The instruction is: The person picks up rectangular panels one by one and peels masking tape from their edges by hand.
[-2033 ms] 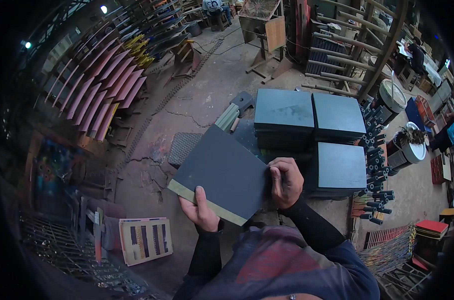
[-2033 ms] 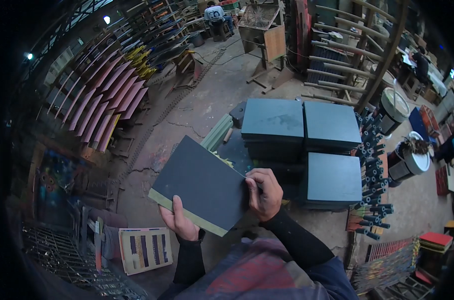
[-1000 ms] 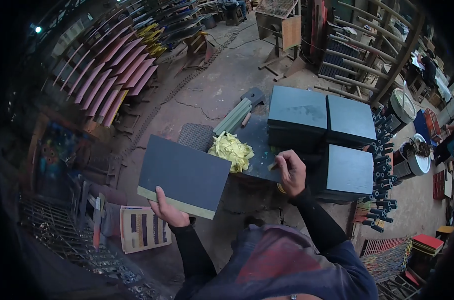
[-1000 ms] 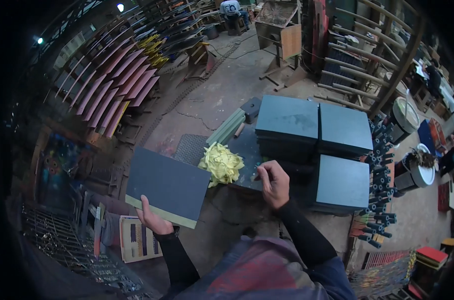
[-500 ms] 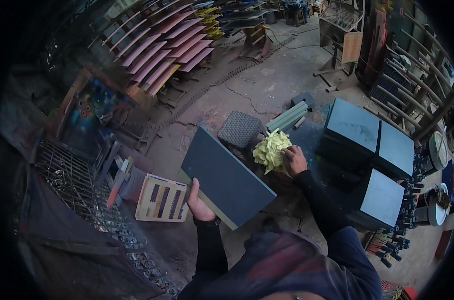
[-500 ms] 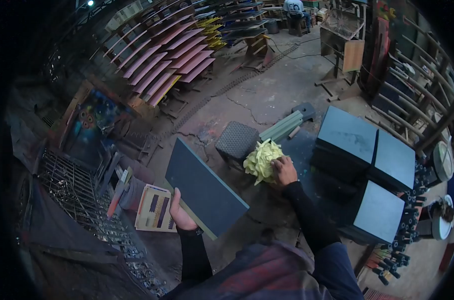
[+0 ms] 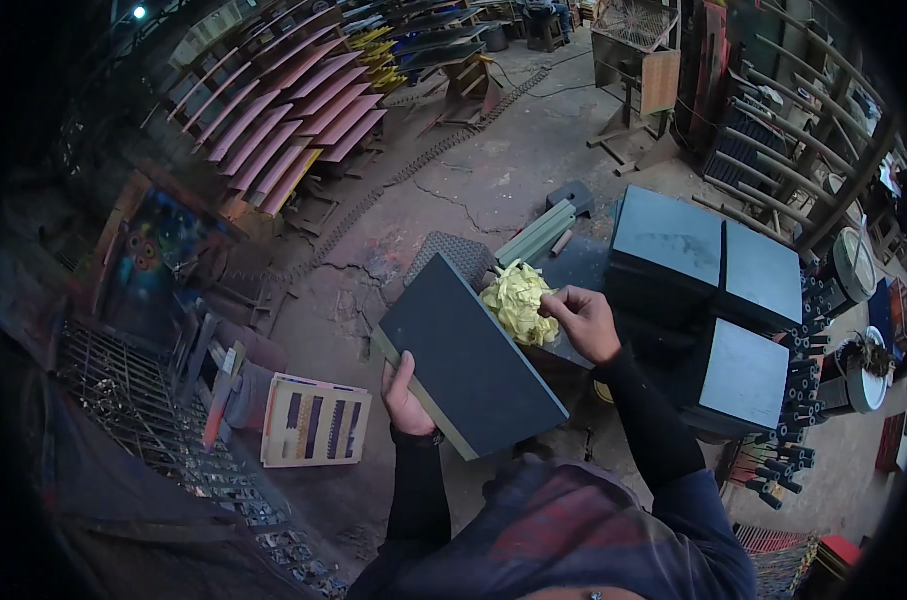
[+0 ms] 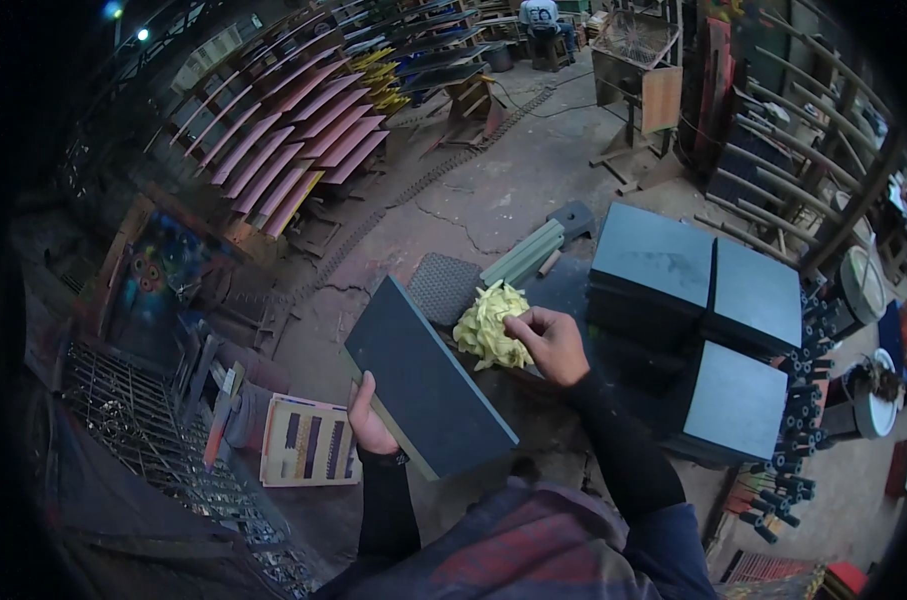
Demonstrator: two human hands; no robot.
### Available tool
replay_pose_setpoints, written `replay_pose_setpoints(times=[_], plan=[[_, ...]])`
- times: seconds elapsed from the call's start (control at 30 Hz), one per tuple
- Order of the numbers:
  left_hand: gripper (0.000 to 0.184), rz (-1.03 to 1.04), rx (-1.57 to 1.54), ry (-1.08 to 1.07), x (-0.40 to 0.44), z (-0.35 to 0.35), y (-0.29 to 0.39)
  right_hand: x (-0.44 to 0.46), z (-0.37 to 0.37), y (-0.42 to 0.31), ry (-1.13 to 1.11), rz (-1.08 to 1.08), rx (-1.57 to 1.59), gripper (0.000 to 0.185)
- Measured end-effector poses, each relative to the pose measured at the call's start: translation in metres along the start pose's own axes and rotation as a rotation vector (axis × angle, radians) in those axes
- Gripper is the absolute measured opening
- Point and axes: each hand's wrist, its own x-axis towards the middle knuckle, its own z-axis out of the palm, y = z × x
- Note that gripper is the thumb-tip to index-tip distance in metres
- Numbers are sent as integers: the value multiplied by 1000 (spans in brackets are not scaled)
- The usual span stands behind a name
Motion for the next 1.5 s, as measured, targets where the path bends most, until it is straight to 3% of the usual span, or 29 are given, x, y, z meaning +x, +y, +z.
replay_pose_setpoints(times=[0.03,0.13,0.17,0.5,0.6,0.7,0.93,1.0,1.07,1.17,1.4,1.5], plan=[[41,25,64,-32,0,4,-2,-4,-1,-26,-84,18,344,30],[42,5,150,-68,0,8,-14,-22,-3,-85,-233,189,420,29],[40,30,178,-55,0,14,-17,-23,-8,-74,-348,86,233,27],[36,26,284,-61,11,26,-22,-75,-41,-54,-300,264,335,24],[36,12,270,-61,11,36,-25,-90,-54,-50,-297,287,342,32],[36,3,261,-77,12,36,-32,-100,-61,-55,-335,215,302,52],[36,-24,202,-88,17,42,-39,-111,-68,-42,-303,266,463,54],[36,-30,199,-71,18,42,-42,-112,-59,-46,-240,281,449,44],[36,-29,190,-38,21,40,-46,-112,-54,-51,-119,147,271,33],[36,-10,195,-18,18,47,-49,-116,-55,-51,-125,170,297,27],[34,93,321,-91,10,62,-52,-119,-76,-46,-189,289,212,29],[34,81,429,-184,2,70,-55,-117,-86,-40,52,129,12,19]])
